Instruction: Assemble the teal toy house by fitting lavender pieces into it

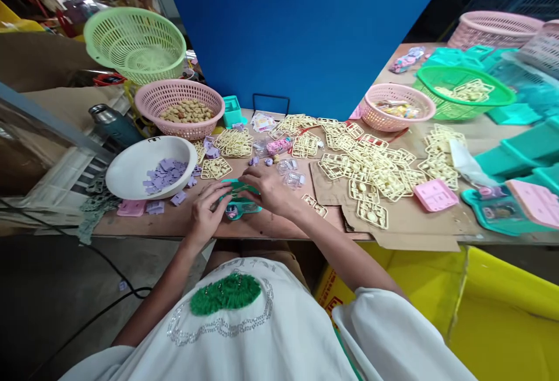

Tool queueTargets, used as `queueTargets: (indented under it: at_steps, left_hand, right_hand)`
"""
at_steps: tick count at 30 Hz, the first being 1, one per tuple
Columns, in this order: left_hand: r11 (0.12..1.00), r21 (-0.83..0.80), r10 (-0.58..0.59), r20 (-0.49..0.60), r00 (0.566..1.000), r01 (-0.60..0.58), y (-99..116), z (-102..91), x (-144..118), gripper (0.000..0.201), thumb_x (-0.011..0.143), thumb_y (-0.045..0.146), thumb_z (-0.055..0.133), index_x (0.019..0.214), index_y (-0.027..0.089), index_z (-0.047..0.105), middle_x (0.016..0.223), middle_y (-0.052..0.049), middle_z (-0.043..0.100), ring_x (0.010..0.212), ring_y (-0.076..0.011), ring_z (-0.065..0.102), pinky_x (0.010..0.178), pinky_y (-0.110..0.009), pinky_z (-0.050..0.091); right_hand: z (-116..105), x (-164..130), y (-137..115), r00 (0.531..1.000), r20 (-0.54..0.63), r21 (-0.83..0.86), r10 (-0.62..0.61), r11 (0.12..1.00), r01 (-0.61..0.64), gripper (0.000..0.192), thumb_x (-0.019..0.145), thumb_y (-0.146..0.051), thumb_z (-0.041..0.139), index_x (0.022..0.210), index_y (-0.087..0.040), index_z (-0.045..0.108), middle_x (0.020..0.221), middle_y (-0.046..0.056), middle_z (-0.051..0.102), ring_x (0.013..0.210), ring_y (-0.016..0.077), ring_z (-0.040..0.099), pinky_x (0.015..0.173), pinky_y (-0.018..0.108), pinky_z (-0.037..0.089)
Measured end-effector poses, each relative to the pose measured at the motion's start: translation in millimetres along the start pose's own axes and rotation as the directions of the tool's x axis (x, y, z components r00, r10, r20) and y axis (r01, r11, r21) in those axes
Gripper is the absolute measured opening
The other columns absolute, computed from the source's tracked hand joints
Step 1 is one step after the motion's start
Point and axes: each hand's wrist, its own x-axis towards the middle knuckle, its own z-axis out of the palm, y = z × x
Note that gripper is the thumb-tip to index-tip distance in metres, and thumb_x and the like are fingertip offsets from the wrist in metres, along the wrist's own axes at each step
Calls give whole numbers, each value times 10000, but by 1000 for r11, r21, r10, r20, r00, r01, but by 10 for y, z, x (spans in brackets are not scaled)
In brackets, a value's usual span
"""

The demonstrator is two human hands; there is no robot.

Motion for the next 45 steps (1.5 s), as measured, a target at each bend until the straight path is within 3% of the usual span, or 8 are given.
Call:
queueTargets:
  at_steps: [5,9,17,24,30,35,39,45]
  left_hand:
    - [992,55,-102,-178,979,113,-125,-320,-126,241,1036,306,609,1219,216,738,1245,-108,744,1189,-235,714,1075,-419,575]
    - [948,250,-203,4,979,196,-441,-330,-274,332,998,371,647,1268,181,680,1240,-147,701,1189,-295,688,1068,-469,560]
    - [846,451,-352,72,933,284,-827,-55,-330,127,976,319,638,906,215,615,1122,-149,637,1158,-352,609,1048,-551,499]
    - [829,450,-378,14,926,332,-920,-119,-281,365,913,339,734,1196,171,578,1196,-178,621,1157,-362,619,1016,-527,518]
    - [833,464,-355,30,934,302,-854,-103,-299,38,956,224,632,974,195,617,1118,-145,629,1156,-343,626,1031,-507,519]
    - [846,417,-389,52,920,334,-875,-140,-255,384,914,306,733,1236,164,578,1274,-191,614,1220,-352,632,1024,-482,528]
    - [856,385,-414,110,904,345,-925,-180,-106,208,904,285,730,1053,182,627,1100,-144,676,1095,-326,683,980,-458,545]
    - [920,280,-309,94,946,273,-548,-243,-98,81,932,284,685,900,219,648,981,-88,703,1039,-285,688,962,-427,553]
  right_hand:
    - [-268,-209,-18,970,-181,45,160,987,-154,220,1071,-362,583,1121,-224,747,1105,129,745,1021,262,727,861,396,603]
    - [-309,-251,-53,933,-260,132,247,967,-220,192,1054,-355,622,1008,-229,760,1001,97,763,938,239,742,812,367,605]
    - [-62,-62,-233,974,-180,147,134,983,-108,237,1084,-315,545,1080,-211,758,1055,131,752,953,245,720,832,397,590]
    - [92,131,-326,990,-130,168,45,986,-23,227,1083,-293,543,1116,-200,747,1041,128,737,941,241,712,806,369,589]
    - [243,161,-356,996,-87,185,35,983,-18,240,1076,-284,545,1138,-186,755,1078,151,732,971,254,716,815,372,597]
    - [207,203,-308,993,-84,249,86,967,-63,245,1074,-304,548,1117,-190,761,1035,129,739,916,233,713,790,360,589]
    - [225,202,-340,995,-74,242,71,969,-51,257,1073,-322,554,1089,-181,768,1009,129,741,900,234,716,777,349,585]
    - [299,204,-350,985,-110,263,129,960,-96,280,1046,-377,610,1208,-188,738,1146,152,747,1035,266,727,874,399,601]
